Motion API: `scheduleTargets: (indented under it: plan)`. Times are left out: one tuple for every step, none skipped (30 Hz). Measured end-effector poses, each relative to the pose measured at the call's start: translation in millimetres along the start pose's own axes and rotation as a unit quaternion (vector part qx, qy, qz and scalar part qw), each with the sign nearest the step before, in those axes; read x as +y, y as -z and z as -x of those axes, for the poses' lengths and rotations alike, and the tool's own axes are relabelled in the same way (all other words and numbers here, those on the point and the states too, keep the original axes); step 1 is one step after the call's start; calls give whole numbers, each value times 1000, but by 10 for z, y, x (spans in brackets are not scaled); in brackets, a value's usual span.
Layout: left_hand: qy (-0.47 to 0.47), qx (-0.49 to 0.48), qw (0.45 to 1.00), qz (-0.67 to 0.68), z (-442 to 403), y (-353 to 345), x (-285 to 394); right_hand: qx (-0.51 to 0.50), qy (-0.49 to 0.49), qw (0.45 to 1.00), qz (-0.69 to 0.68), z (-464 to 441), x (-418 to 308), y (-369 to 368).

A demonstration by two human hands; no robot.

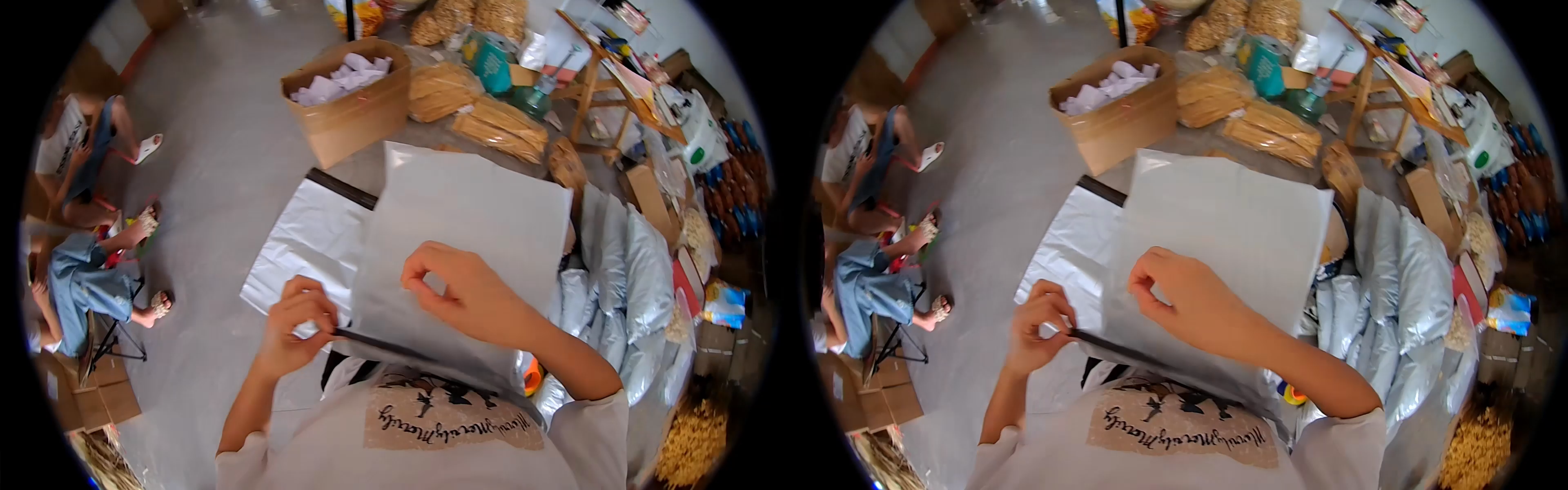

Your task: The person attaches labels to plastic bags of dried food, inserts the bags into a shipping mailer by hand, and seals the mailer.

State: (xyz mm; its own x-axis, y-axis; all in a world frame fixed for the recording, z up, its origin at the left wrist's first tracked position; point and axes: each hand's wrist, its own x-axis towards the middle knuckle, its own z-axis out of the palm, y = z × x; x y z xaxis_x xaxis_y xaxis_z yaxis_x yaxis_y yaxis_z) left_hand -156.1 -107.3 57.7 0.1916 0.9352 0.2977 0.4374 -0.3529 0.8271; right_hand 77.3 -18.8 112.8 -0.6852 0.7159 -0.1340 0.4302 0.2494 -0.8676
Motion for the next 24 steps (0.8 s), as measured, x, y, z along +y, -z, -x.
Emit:
scheduleTargets:
  plan:
    - [18, -7, 999, 33, 7, 35, -23, -6, -45, 987, -153, 159, -26, 151]
    - [26, -21, 998, 56, 12, 54, -14, 25, -72, 970, -233, 336, 12, 288]
    - [33, -37, 996, 79, 22, 62, -5, 61, -96, 944, -310, 547, 63, 437]
    - [23, -40, 994, 102, 30, 47, -22, 105, -96, 932, -333, 808, 146, 625]
    - [27, -47, 992, 115, 27, 45, -18, 148, -94, 918, -355, 1096, 232, 806]
    - [31, -60, 988, 139, 25, 58, -13, 292, -117, 895, -317, 1349, 303, 925]
    - [37, -70, 984, 159, 23, 70, -16, 376, -131, 883, -249, 1675, 434, 1129]
    - [30, -78, 983, 163, 21, 75, -32, 531, -95, 823, -179, 2021, 602, 1240]
    - [45, -88, 979, 181, 26, 85, -44, 673, -43, 736, -62, 2384, 739, 1315]
    - [61, -96, 974, 197, 30, 91, -51, 751, 9, 656, 75, 2629, 752, 1342]
    - [58, -100, 974, 197, 25, 91, -59, 803, 59, 555, 210, 2793, 746, 1304]
    - [64, -99, 972, 204, 23, 87, -63, 756, 50, 593, 274, 2878, 738, 1170]
    - [70, -99, 970, 211, 23, 83, -59, 703, 41, 626, 334, 2934, 721, 999]
    - [68, -105, 970, 209, 19, 82, -47, 560, -183, 741, 322, 2991, 621, 786]
    - [78, -103, 967, 219, 14, 77, -34, 371, -391, 794, 280, 3005, 515, 582]
    - [87, -100, 964, 230, 6, 69, -27, 234, -399, 864, 198, 2940, 541, 417]
    - [83, -106, 964, 230, -3, 63, -31, 155, -382, 903, 122, 2934, 675, 174]
    - [84, -97, 964, 233, 2, 54, -44, 128, -362, 921, 65, 2821, 659, 1]
    - [89, -89, 964, 235, 28, 53, -46, 97, -341, 935, 7, 2718, 642, -164]
    - [88, -89, 965, 231, 55, 50, -33, 140, -319, 935, -60, 2712, 698, -330]
    - [103, -74, 962, 243, 75, 39, -18, 182, -292, 930, -125, 2708, 776, -487]
    - [117, -56, 958, 256, 81, 18, -5, 183, -285, 933, -123, 2692, 831, -623]
    - [112, -52, 959, 254, 86, -13, 15, 279, -253, 911, -167, 2685, 875, -752]
    - [112, -23, 960, 257, 97, -51, 38, 371, -220, 877, -211, 2672, 914, -844]
